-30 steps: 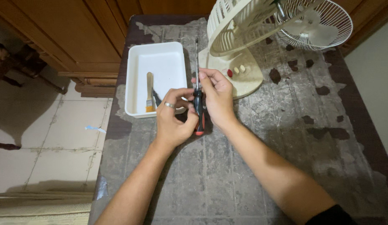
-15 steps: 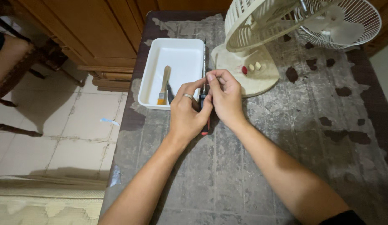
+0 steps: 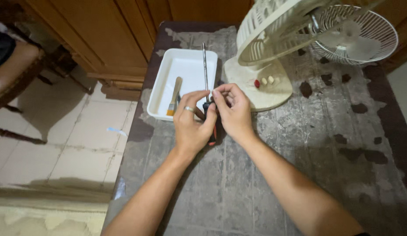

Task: The person removes the front grille and fan blades from a small electric fan, then uses a screwdriver to loosen a central screw on the rear housing. The fan remains partially disassembled on the table.

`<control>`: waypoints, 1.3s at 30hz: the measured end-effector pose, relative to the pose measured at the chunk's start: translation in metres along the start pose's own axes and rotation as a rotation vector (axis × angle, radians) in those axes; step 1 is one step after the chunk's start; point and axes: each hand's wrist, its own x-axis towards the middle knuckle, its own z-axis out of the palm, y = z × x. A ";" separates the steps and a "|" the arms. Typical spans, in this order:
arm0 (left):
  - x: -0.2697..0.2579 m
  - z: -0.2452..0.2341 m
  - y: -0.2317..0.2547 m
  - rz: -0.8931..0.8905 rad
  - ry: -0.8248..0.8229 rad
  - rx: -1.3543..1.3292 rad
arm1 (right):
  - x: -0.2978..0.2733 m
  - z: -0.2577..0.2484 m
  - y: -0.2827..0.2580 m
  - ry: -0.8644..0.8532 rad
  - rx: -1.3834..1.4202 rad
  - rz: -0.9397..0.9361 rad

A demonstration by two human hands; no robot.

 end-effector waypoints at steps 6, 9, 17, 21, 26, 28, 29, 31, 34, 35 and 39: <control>0.000 -0.001 -0.005 -0.007 0.004 -0.020 | -0.001 0.002 0.003 -0.058 0.019 -0.009; 0.001 -0.001 -0.005 -0.001 0.010 -0.015 | -0.001 0.002 0.003 -0.054 -0.029 -0.016; 0.003 -0.006 -0.013 0.081 0.079 -0.014 | -0.006 -0.001 -0.001 -0.055 -0.095 -0.034; 0.007 -0.012 -0.015 0.056 0.123 0.014 | -0.005 0.000 -0.014 -0.048 -0.150 0.003; 0.009 -0.010 -0.020 -0.122 0.131 -0.004 | 0.018 0.002 -0.028 -0.118 -0.213 0.004; 0.007 -0.008 -0.021 -0.047 0.122 0.016 | 0.031 0.004 -0.033 -0.159 -0.381 -0.009; 0.007 -0.008 -0.022 -0.007 0.116 0.030 | 0.037 0.005 -0.036 -0.171 -0.535 -0.043; 0.008 -0.008 -0.023 -0.046 0.124 0.008 | 0.049 0.006 -0.039 -0.206 -0.747 -0.150; 0.010 -0.008 -0.026 -0.080 0.078 0.066 | 0.069 0.007 -0.039 -0.260 -0.907 -0.285; 0.011 -0.007 -0.027 -0.089 0.054 0.102 | 0.075 0.007 -0.038 -0.259 -0.952 -0.274; 0.011 -0.004 -0.029 -0.016 -0.121 0.396 | 0.095 0.009 -0.025 -0.275 -1.130 -0.281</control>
